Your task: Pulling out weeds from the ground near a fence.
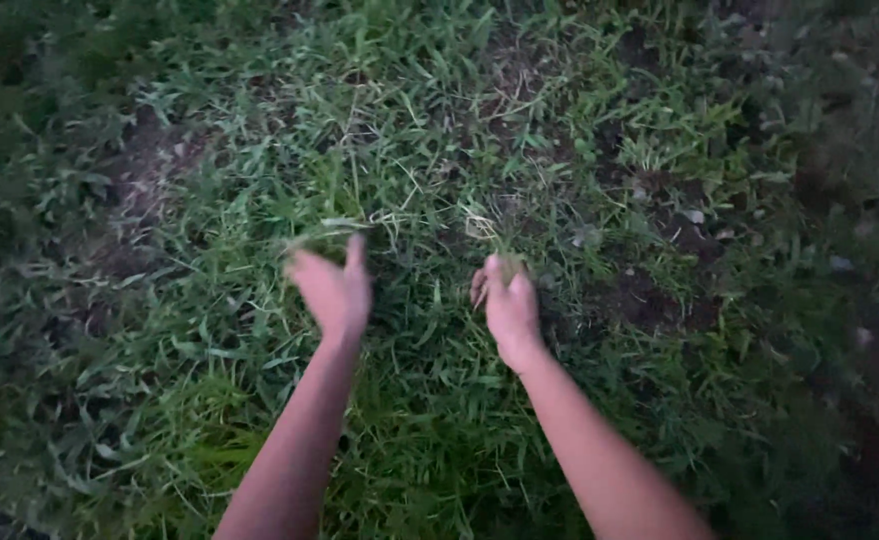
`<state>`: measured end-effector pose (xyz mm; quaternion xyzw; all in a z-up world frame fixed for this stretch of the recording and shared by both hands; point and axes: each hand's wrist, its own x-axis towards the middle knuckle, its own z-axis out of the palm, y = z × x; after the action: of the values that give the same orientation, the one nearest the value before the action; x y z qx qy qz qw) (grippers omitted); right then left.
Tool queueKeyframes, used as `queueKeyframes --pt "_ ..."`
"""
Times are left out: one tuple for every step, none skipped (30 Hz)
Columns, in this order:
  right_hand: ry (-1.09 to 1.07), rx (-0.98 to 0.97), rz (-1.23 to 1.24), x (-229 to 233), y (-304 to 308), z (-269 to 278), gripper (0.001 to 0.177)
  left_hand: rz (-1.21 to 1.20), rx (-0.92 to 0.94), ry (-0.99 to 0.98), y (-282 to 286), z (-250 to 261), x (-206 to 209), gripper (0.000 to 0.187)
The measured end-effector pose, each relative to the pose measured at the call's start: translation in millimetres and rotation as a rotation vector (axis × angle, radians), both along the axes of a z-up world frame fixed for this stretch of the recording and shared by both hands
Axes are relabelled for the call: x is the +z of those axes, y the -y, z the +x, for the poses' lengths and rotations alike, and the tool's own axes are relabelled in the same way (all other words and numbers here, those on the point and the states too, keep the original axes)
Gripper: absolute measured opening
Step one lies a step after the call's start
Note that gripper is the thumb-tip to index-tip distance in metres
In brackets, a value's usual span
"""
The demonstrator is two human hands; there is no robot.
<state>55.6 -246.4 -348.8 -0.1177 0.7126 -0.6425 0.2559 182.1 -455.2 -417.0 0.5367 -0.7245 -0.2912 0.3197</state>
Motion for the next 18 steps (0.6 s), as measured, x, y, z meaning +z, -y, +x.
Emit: queueKeyframes --pt "-0.006 0.008 0.001 0.2 3.3 3.7 0.035 0.001 0.008 -0.006 -9.8 -10.1 29.6 0.1" --pt "-0.081 0.035 0.08 -0.1 7.0 7.3 0.027 0.039 0.021 0.096 -18.9 -20.2 58.9 0.097" --pt "-0.158 0.061 0.158 -1.1 11.1 10.5 0.025 0.078 0.033 0.198 -27.4 -30.6 87.7 0.095" --pt "-0.159 0.067 0.161 -10.1 10.4 10.3 0.025 0.082 0.038 0.196 -27.7 -32.6 82.6 0.095" --pt "-0.137 0.067 0.143 -19.7 9.7 9.3 0.023 0.037 0.025 0.211 -27.9 -35.2 76.9 0.08" --pt "-0.116 0.065 0.126 -29.4 7.7 6.7 0.021 -0.007 0.011 0.223 -29.2 -39.7 70.8 0.065" --pt "-0.118 0.07 0.131 -8.8 6.4 12.2 0.021 -0.002 0.016 0.221 -25.9 -37.6 63.8 0.065" --pt "-0.244 0.054 0.248 11.6 4.1 17.0 0.021 -0.094 -0.007 0.189 -23.7 -36.6 56.4 0.058" --pt "-0.37 0.038 0.365 31.6 1.5 21.7 0.022 -0.186 -0.03 0.158 -22.1 -35.8 48.7 0.052" --pt "-0.369 0.04 0.373 26.2 -5.1 18.5 0.022 -0.178 -0.029 0.158 -16.0 -40.1 40.4 0.052" --pt "-0.697 -0.001 0.446 21.1 -12.2 15.0 0.021 -0.243 -0.058 0.114 -10.4 -44.8 32.3 0.057" --pt "-1.027 -0.039 0.51 17.0 -18.4 10.6 0.022 -0.31 -0.086 0.071 -3.9 -50.4 25.6 0.062" --pt "-1.026 -0.036 0.515 13.9 -21.8 14.0 0.022 -0.304 -0.086 0.071 -1.2 -51.5 19.6 0.062" --pt "-0.954 -0.046 0.482 11.8 -22.6 14.7 0.033 -0.282 -0.129 -0.013 4.5 -56.0 15.8 0.062" --pt "-0.882 -0.056 0.449 10.3 -23.2 15.0 0.044 -0.26 -0.172 -0.097 10.5 -61.1 12.7 0.062" --pt "-0.884 -0.064 0.446 -6.1 -24.3 15.2 0.044 -0.265 -0.176 -0.101 11.3 -62.4 21.0 0.062" --pt "-0.956 -0.018 0.538 -23.0 -24.3 15.3 0.051 -0.226 -0.206 -0.122 12.9 -63.8 28.9 0.064" --pt "-1.027 0.037 0.634 -40.5 -25.7 15.7 0.058 -0.182 -0.231 -0.142 12.7 -63.6 34.6 0.066"
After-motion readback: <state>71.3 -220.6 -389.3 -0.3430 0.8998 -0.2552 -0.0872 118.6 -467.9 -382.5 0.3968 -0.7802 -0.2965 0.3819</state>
